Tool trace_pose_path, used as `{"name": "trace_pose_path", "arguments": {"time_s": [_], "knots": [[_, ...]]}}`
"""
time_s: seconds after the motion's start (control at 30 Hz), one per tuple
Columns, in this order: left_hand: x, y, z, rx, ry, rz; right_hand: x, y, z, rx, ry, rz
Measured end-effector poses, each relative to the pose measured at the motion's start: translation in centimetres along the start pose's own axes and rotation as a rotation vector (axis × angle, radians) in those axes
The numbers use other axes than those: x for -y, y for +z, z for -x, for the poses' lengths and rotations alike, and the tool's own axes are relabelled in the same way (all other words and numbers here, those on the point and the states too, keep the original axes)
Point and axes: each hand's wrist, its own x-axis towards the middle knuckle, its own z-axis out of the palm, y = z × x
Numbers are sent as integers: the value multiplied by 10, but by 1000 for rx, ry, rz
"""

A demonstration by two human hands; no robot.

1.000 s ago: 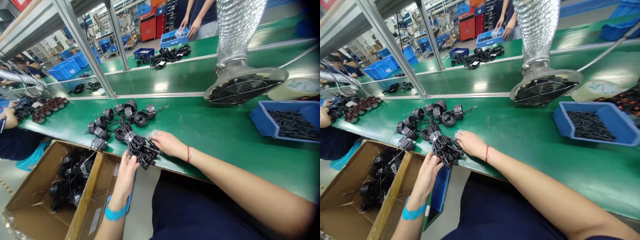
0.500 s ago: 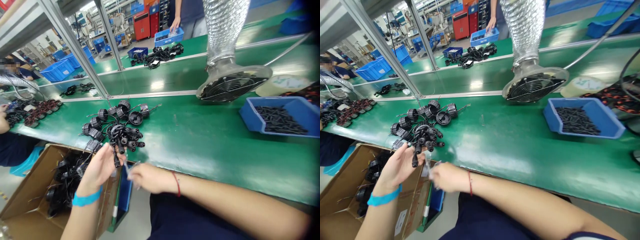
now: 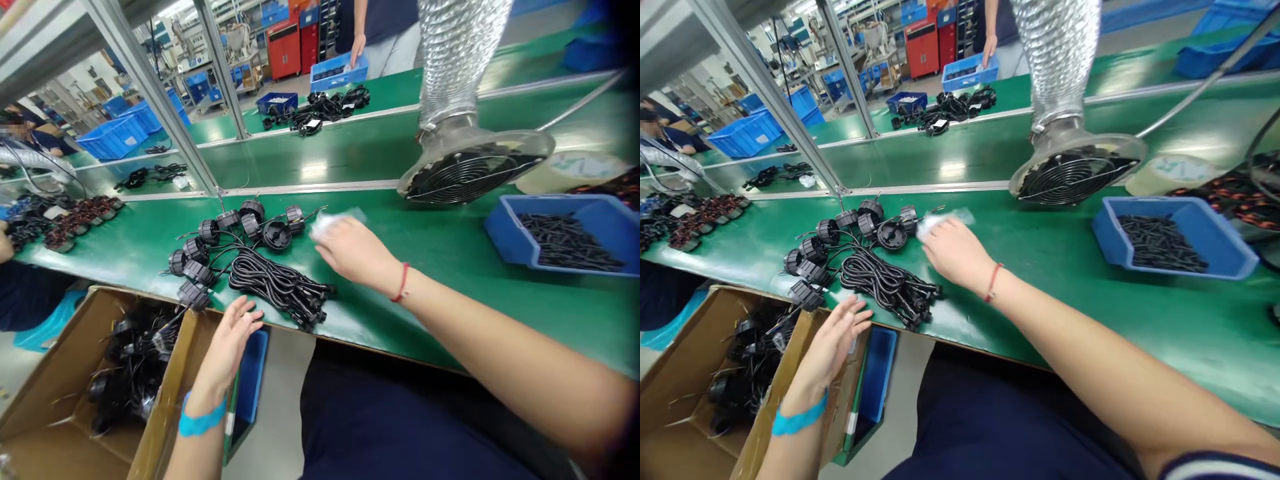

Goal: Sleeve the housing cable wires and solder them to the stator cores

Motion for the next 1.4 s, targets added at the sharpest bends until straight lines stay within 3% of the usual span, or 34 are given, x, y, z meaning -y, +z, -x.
{"name": "trace_pose_path", "arguments": {"time_s": [0.07,0.1,0.2,0.23,0.3,0.43,0.7,0.83,0.97,1.1,1.27,1.33,1.4], "knots": [[10,2,-4,-62,11,112,-23,7,21,197,22,152],[12,1,-7,-109,43,160,-30,9,29,224,102,152],[10,-10,-17,-281,131,275,-29,8,33,127,357,-141],[8,-14,-22,-318,148,285,-21,9,29,109,369,-289],[1,-22,-33,-352,181,262,4,15,14,173,249,-515],[-20,-37,-66,-416,247,175,59,33,-15,353,110,-509],[-59,-56,-149,-403,285,-106,112,57,-37,251,218,-523],[-85,-66,-173,-373,295,-287,141,77,-64,191,275,-543],[-120,-75,-163,-375,326,-482,171,97,-103,178,317,-620],[-132,-72,-122,-455,421,-647,185,107,-149,244,266,-752],[-92,-64,-71,-516,542,-726,165,94,-176,416,90,-939],[-68,-58,-58,-481,588,-663,151,83,-165,492,29,-984],[-47,-46,-51,-376,604,-544,135,68,-144,613,-54,-1048]]}}
